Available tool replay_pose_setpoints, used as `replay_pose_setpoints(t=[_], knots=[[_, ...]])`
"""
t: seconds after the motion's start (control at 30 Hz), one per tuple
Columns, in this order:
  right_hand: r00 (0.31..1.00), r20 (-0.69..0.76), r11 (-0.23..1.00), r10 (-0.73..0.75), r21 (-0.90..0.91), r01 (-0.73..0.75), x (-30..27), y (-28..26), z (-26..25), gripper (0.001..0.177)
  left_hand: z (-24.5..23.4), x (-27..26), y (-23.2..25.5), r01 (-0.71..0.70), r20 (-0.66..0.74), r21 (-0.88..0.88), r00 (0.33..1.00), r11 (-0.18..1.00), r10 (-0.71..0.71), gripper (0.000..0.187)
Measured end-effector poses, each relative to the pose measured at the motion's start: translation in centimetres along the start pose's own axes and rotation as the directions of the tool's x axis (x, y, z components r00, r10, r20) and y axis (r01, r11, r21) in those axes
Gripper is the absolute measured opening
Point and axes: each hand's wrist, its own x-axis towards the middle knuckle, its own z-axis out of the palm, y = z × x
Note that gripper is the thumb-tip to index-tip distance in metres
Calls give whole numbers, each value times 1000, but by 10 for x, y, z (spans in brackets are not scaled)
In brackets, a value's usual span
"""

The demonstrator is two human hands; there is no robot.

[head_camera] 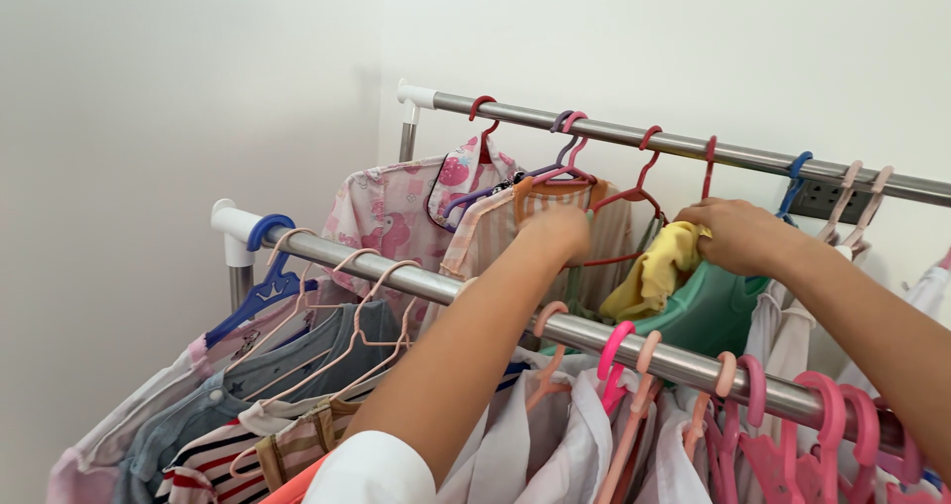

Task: The person takes small clothes from a pink laundry basket, places them on blue hangers, and hangs them on a metal clothing rack. The person also adjusts existing clothes on the rack to make space.

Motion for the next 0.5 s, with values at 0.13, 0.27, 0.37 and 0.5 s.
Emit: replay_pose_setpoints(t=[0.13, 0.27, 0.37, 0.5], knots=[[1000, 0, 1000, -1, -7, 1, 2, 2, 0, 51, 7, 6, -4, -6, -1, -70, 1000, 998, 6, 37], [999, 10, 999, 36, 37, -37, 3, 2, 2, 54, 14, 14, -2, -80, -46, -106, 996, 991, 76, 29], [999, 14, 999, 31, 39, -32, 2, 2, 4, 55, 15, 20, -4, -119, 23, -150, 992, 982, 124, 25], [1000, -2, 999, 13, 44, -13, 3, 2, 4, 55, 16, 25, -12, -178, 53, -222, 980, 959, 194, 25]])
